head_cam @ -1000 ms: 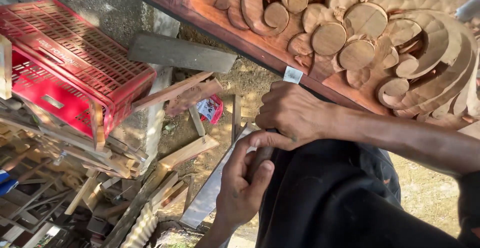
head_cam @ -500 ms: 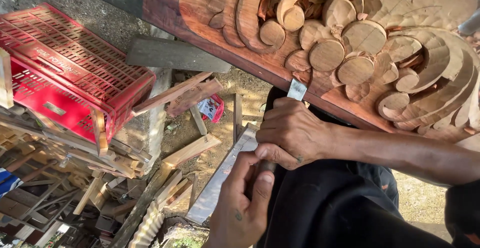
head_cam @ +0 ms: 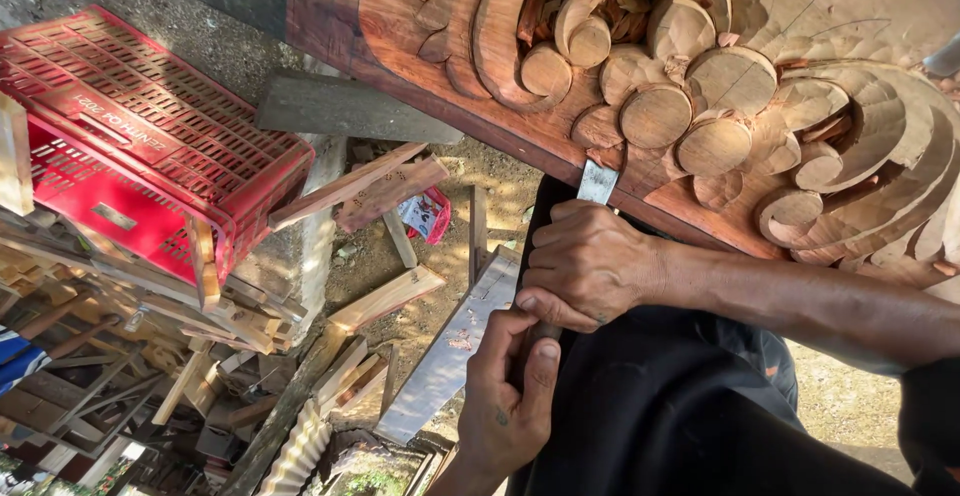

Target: Carving decorative floral patterns into a wooden panel using a chisel and mallet.

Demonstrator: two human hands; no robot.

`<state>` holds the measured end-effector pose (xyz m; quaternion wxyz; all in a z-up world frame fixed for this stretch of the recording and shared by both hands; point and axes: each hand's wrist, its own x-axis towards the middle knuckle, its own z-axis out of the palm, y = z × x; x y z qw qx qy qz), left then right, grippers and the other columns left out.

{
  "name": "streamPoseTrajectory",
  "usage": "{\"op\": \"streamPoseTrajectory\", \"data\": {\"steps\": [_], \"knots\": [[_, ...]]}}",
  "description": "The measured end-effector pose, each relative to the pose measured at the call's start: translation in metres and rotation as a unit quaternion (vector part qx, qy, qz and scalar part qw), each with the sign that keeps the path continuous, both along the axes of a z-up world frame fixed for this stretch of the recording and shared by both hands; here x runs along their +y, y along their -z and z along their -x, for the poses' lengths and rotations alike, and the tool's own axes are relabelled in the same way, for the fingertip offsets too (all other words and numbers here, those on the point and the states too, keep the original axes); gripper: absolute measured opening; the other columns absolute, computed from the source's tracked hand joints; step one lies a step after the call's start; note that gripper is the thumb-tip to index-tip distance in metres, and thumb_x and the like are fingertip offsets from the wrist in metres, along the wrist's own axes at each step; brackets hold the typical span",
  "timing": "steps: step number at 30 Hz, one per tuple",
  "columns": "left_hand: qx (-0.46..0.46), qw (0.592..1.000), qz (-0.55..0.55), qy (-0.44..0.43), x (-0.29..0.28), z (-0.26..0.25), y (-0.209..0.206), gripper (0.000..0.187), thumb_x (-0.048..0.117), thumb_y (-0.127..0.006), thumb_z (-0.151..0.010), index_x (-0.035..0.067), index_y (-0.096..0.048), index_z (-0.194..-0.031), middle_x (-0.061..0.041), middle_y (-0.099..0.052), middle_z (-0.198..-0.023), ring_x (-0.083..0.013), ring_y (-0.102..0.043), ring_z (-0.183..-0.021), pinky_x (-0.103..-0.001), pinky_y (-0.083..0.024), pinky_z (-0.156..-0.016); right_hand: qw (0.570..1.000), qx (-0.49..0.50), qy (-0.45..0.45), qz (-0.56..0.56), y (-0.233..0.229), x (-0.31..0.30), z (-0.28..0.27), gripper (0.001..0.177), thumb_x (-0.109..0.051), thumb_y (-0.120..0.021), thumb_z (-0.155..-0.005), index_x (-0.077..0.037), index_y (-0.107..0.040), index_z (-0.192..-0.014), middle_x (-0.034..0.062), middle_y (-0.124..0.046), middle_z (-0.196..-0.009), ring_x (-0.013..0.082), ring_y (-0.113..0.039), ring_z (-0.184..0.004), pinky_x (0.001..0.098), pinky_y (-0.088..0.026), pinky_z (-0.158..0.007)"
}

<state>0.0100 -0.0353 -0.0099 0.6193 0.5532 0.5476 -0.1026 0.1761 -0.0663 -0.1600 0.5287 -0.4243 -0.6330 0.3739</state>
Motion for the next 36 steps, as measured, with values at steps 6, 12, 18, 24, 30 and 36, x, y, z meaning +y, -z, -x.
{"op": "streamPoseTrajectory", "data": {"steps": [6, 12, 18, 24, 30, 36], "knots": [[-0.043, 0.999, -0.019, -0.017, -0.013, 0.016, 0.02, 0.024, 0.025, -0.058, -0.108, 0.001, -0.052, -0.111, 0.002, -0.049, -0.081, -0.0057, -0.042, -0.071, -0.026, -0.038, -0.062, 0.999, -0.046, -0.013, -0.01, 0.009, 0.0, 0.003, 0.039, -0.029, -0.06, -0.095, -0.014, -0.053, -0.061, 0.003, -0.047, -0.058, 0.0256, -0.051, -0.054, 0.0417, -0.037, -0.054], [-0.076, 0.996, -0.027, -0.044, -0.025, 0.025, 0.043, 0.026, 0.027, -0.056, -0.108, 0.001, -0.051, -0.11, 0.002, -0.048, -0.075, -0.0051, -0.043, -0.066, -0.025, -0.036, -0.06, 0.997, -0.058, -0.036, -0.032, 0.016, 0.003, 0.0, 0.037, -0.027, -0.06, -0.095, -0.014, -0.052, -0.061, 0.0016, -0.048, -0.056, 0.0234, -0.053, -0.058, 0.0395, -0.04, -0.055], [-0.095, 0.993, -0.066, -0.03, -0.023, 0.022, 0.074, 0.024, 0.025, -0.057, -0.109, 0.002, -0.051, -0.111, 0.0, -0.052, -0.078, -0.0076, -0.048, -0.071, -0.027, -0.043, -0.064, 0.996, -0.089, 0.0, -0.027, 0.016, 0.012, -0.015, 0.036, -0.029, -0.063, -0.088, -0.016, -0.05, -0.058, 0.0027, -0.048, -0.055, 0.0249, -0.052, -0.056, 0.0414, -0.041, -0.056], [0.002, 0.999, 0.012, -0.037, -0.004, 0.0, 0.004, 0.019, 0.022, -0.056, -0.108, 0.003, -0.054, -0.107, 0.0, -0.051, -0.076, -0.007, -0.046, -0.067, -0.026, -0.041, -0.062, 0.998, -0.04, -0.009, -0.045, 0.001, 0.015, -0.006, 0.036, -0.028, -0.062, -0.092, -0.016, -0.051, -0.061, 0.0023, -0.048, -0.057, 0.0248, -0.052, -0.055, 0.0418, -0.039, -0.054], [0.02, 1.0, 0.0, -0.023, -0.003, -0.016, -0.01, 0.021, 0.022, -0.055, -0.108, 0.001, -0.055, -0.108, 0.0, -0.051, -0.078, -0.0069, -0.045, -0.069, -0.026, -0.041, -0.062, 1.0, -0.004, -0.007, -0.028, -0.006, 0.001, 0.002, 0.035, -0.026, -0.061, -0.093, -0.015, -0.051, -0.061, 0.0028, -0.048, -0.057, 0.0259, -0.051, -0.056, 0.043, -0.037, -0.054], [0.005, 0.999, -0.004, -0.036, -0.01, -0.003, 0.005, 0.022, 0.021, -0.054, -0.108, 0.0, -0.054, -0.111, 0.0, -0.05, -0.078, -0.0071, -0.044, -0.07, -0.027, -0.039, -0.063, 1.0, -0.017, -0.002, -0.016, 0.001, 0.003, -0.002, 0.037, -0.026, -0.062, -0.092, -0.014, -0.05, -0.059, 0.0033, -0.048, -0.057, 0.0261, -0.051, -0.056, 0.0423, -0.037, -0.054]]}}
